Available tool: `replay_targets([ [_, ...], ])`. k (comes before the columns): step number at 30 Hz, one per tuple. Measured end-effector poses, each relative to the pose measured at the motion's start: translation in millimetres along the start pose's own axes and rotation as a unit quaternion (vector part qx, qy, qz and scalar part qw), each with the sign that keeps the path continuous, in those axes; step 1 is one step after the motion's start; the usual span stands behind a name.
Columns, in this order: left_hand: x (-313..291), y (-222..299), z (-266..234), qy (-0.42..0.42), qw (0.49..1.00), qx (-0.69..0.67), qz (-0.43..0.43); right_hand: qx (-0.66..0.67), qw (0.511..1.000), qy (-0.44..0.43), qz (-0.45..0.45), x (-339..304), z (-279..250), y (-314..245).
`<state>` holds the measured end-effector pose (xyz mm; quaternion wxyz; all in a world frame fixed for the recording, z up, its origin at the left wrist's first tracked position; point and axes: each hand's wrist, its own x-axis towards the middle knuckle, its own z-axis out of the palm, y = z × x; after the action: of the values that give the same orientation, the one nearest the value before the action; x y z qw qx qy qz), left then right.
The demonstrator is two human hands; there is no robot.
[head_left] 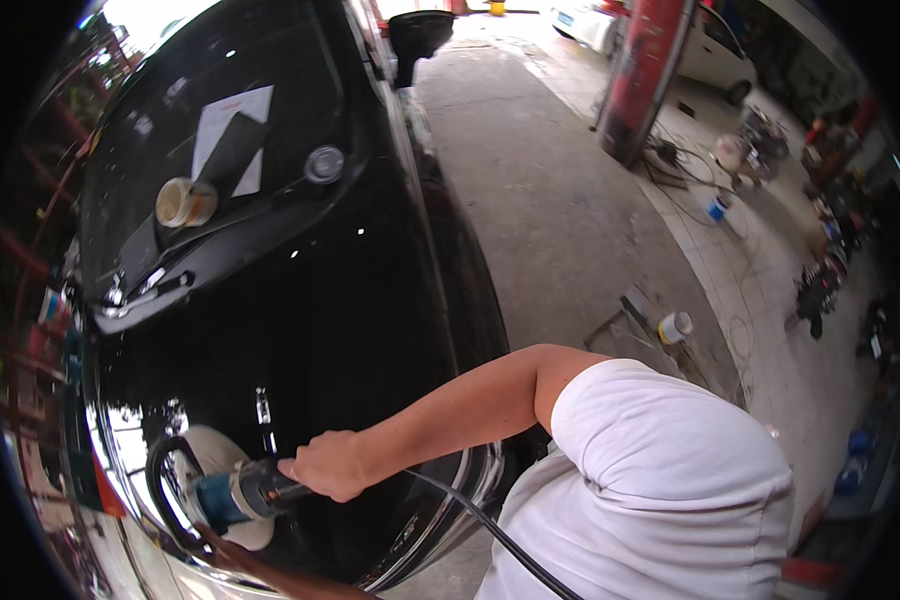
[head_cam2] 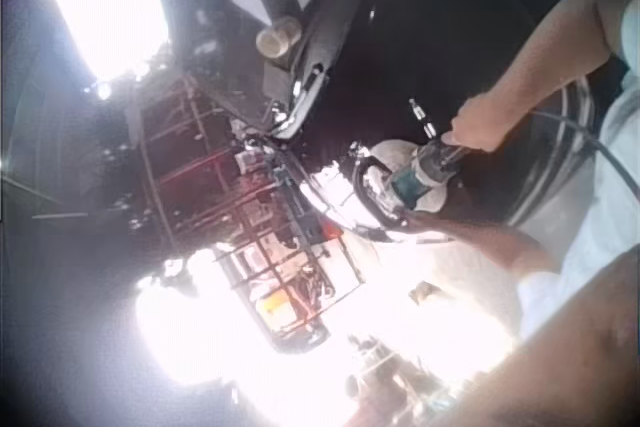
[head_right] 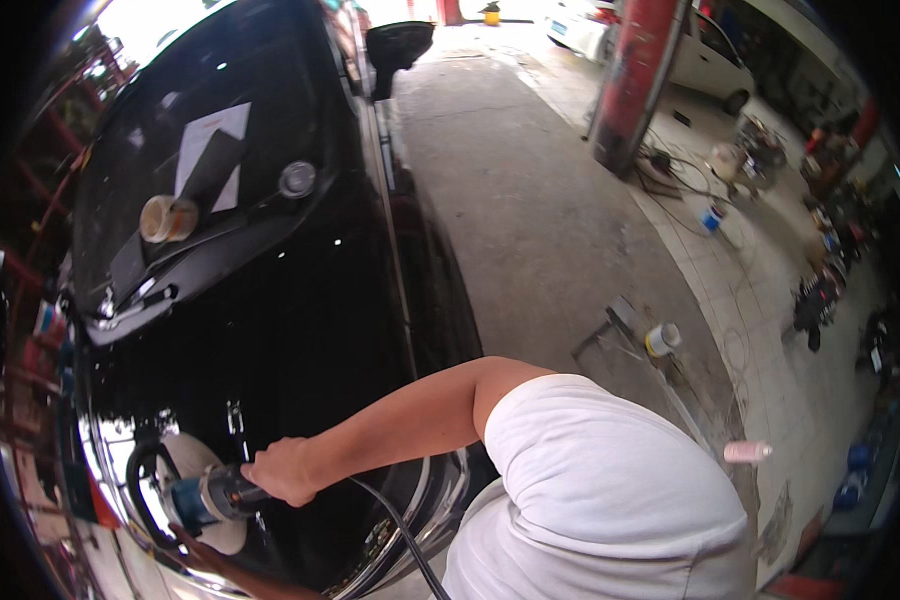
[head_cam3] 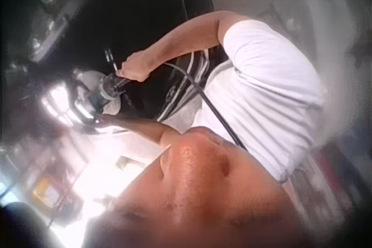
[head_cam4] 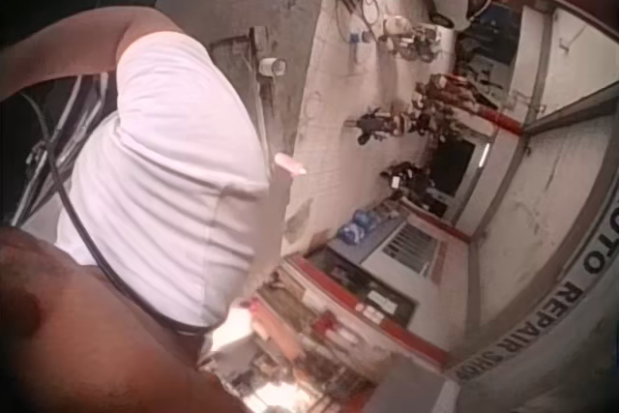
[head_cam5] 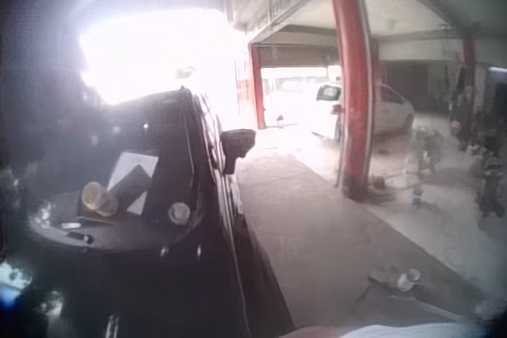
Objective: The person uses a rotary polisher with a foam pad to buff the hood of a black car. They move the tool in circular and sweeping motions across the surface, occasionally pausing to wipe the hood with their hand before resuming polishing.
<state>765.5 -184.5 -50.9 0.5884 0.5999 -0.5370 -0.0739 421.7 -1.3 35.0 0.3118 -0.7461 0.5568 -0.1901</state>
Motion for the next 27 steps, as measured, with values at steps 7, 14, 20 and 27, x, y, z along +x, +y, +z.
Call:
replay_targets([
  [7,-153,110,7,-0.107,0.97,-0.009,0.217,0.066,0.998,0.013,0.014,-173,90,-16],
  [14,-273,216,-22,-0.153,0.936,-0.057,0.313,0.299,0.948,0.039,0.099,-316,139,-44],
  [20,-367,292,-80,-0.105,0.934,-0.045,0.34,0.277,0.919,0.245,0.136,-488,149,149],
  [27,-439,322,-190,-0.027,0.948,0.067,0.309,-0.009,0.699,0.232,0.676,-839,252,426],
])
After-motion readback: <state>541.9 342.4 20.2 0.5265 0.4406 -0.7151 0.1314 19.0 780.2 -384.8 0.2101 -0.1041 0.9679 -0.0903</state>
